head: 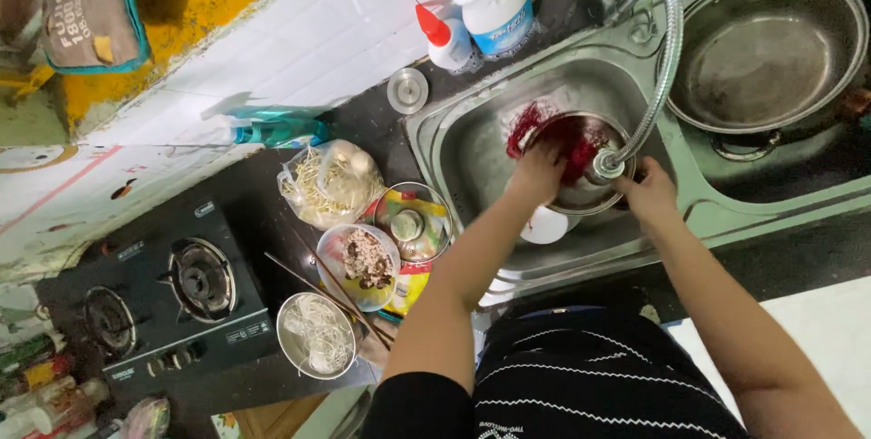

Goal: Wash several pots, a pan, and dishes in a kitchen sink using soap and a scrub cloth.

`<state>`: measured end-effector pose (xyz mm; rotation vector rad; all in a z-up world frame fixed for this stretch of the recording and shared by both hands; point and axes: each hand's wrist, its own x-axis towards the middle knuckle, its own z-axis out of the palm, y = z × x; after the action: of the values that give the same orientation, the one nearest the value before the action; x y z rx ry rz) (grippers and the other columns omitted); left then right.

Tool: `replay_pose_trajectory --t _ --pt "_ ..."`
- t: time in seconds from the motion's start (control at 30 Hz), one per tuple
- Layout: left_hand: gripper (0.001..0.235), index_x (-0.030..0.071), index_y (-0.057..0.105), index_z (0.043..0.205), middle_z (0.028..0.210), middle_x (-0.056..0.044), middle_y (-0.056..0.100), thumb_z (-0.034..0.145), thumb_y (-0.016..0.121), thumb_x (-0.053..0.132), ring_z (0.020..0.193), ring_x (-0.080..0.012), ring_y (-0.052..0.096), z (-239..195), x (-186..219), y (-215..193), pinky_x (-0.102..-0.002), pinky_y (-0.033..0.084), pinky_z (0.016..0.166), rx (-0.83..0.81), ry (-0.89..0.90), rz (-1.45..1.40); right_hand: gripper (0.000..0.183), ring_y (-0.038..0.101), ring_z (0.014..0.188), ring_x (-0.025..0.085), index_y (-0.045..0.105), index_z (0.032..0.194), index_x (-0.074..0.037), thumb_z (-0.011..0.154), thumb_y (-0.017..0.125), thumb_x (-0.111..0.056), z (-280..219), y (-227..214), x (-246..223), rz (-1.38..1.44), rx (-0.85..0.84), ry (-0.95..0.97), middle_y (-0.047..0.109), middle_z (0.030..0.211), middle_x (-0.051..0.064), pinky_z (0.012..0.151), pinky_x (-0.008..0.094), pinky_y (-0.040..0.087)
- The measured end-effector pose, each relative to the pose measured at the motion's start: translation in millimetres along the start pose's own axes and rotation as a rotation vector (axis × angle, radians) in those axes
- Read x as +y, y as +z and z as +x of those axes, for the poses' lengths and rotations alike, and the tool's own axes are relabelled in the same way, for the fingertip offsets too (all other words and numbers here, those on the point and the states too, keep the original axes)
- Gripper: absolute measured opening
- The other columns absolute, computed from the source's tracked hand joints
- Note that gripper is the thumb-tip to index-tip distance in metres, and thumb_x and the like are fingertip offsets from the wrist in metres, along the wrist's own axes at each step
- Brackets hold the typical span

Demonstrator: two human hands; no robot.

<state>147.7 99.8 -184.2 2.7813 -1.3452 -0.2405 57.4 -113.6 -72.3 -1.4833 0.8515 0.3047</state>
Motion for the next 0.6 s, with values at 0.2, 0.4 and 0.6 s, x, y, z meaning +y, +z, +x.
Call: replay_pose_trajectory --t 0.2,0.4,0.6 --pt "0.064 0.013 0.056 0.147 0.151 -0.018 0.057 0.087 0.055 0.035 0.138 -0.0341 0.054 32.7 47.7 -25.3 -0.044 0.045 0.114 -0.609 -0.013 -0.49 0.051 0.066 0.107 0.022 0.053 0.133 -0.001 0.086 0.071 -0.002 1.8 6.9 30.8 0.116 0.041 0.021 0.068 0.118 0.008 0.091 0.035 0.052" --pt "0.067 0.014 0.058 0.142 0.152 -0.014 0.049 0.085 0.059 0.05 0.141 -0.032 0.045 39.7 29.1 -80.3 -0.044 0.038 0.114 -0.261 0.045 -0.005 0.06 0.062 0.104 0.025 0.049 0.139 0.002 0.086 0.075 -0.007 -21.8 -2.3 -15.3 -0.294 0.149 -0.025 0.063 0.119 0.014 0.086 0.038 0.049" --pt "0.051 0.008 0.062 0.138 0.134 -0.023 0.068 0.106 0.045 0.044 0.115 -0.0379 0.069 26.7 64.7 -86.4 -0.048 0.052 0.103 -0.567 -0.406 -0.699 0.033 0.066 0.093 0.022 0.06 0.116 0.002 0.087 0.073 -0.007 -19.5 13.7 14.9 -0.14 0.245 -0.187 0.068 0.106 0.012 0.079 0.034 0.05"
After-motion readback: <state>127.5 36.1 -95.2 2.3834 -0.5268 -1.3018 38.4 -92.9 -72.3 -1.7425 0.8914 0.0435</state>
